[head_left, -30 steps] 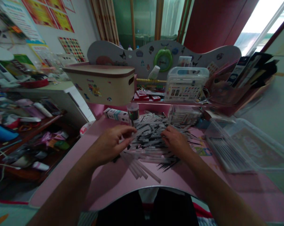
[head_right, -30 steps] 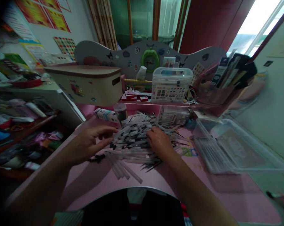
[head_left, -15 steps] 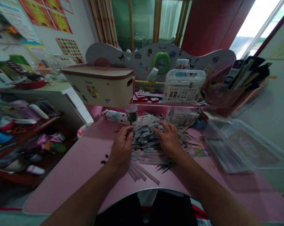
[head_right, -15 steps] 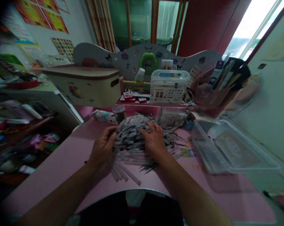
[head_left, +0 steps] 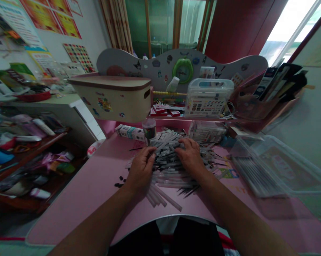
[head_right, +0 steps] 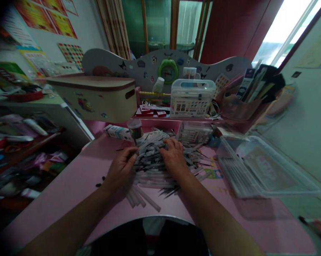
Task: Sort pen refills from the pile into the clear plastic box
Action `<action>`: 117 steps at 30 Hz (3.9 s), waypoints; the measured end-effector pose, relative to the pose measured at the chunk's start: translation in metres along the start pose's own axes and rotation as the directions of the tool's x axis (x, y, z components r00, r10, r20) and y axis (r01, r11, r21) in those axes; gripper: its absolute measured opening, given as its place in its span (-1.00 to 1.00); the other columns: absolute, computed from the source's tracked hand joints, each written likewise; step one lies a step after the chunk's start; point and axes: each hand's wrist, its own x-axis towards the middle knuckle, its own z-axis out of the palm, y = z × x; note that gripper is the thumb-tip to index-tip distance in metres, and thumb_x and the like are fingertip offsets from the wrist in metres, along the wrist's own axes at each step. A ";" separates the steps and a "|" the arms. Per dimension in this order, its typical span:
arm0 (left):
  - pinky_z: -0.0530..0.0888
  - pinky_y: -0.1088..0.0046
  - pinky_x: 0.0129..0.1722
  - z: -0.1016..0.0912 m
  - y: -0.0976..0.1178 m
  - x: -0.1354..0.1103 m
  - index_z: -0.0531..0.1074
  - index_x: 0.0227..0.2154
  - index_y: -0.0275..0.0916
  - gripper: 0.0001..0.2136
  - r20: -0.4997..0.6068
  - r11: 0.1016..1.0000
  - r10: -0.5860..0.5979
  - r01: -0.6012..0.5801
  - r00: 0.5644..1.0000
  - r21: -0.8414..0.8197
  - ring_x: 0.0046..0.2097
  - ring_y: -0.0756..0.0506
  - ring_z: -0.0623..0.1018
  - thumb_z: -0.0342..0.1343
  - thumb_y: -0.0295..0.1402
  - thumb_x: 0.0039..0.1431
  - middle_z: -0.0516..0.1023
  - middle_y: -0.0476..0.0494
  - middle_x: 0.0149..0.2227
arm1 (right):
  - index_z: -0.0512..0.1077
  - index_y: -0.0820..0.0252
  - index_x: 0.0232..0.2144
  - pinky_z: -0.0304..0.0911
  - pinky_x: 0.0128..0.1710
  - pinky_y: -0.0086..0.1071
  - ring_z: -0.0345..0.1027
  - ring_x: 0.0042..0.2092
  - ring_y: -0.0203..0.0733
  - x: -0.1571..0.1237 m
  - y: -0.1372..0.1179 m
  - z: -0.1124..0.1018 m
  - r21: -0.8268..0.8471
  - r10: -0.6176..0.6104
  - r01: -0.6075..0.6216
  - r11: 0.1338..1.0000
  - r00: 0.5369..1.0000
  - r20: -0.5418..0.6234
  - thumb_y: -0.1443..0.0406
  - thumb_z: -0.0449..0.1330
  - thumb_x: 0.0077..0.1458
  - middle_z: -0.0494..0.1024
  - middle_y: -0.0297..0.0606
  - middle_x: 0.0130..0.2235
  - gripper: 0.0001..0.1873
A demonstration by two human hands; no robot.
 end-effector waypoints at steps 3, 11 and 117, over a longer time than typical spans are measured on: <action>0.42 0.26 -0.01 0.001 -0.002 0.000 0.45 -0.06 -0.22 -0.74 0.002 1.000 -0.008 0.008 1.000 0.011 -0.01 -0.19 0.53 -0.04 -0.28 0.30 0.57 -0.20 -0.07 | 0.58 0.08 -0.31 0.01 0.16 -0.06 0.06 0.17 0.04 -0.002 0.003 -0.007 0.088 -0.002 0.005 0.996 1.000 -0.030 0.36 0.19 0.19 0.40 -0.15 0.10 -0.84; 0.40 0.28 -0.01 0.001 -0.003 -0.001 0.46 -0.06 -0.19 -0.76 0.010 0.999 -0.002 0.001 1.000 0.052 -0.04 -0.15 0.53 -0.02 -0.30 0.31 0.57 -0.15 -0.09 | 0.46 0.20 -0.37 0.21 -0.25 -0.36 0.32 -0.30 -0.23 -0.004 0.020 -0.036 0.792 0.239 -0.201 0.577 0.968 0.072 0.29 0.17 0.09 0.46 -0.31 -0.38 -0.90; 0.51 0.38 -0.25 -0.038 0.037 0.012 0.55 -0.17 -0.20 -0.73 0.283 0.927 -0.110 0.202 0.953 -0.316 -0.27 -0.11 0.60 0.22 -0.25 0.06 0.65 -0.13 -0.29 | 0.40 0.16 -0.24 0.36 -0.42 -0.40 0.37 -0.49 -0.32 -0.020 -0.020 -0.033 0.821 -0.110 -0.478 -0.313 0.877 0.468 0.02 0.23 0.15 0.46 -0.38 -0.47 -0.66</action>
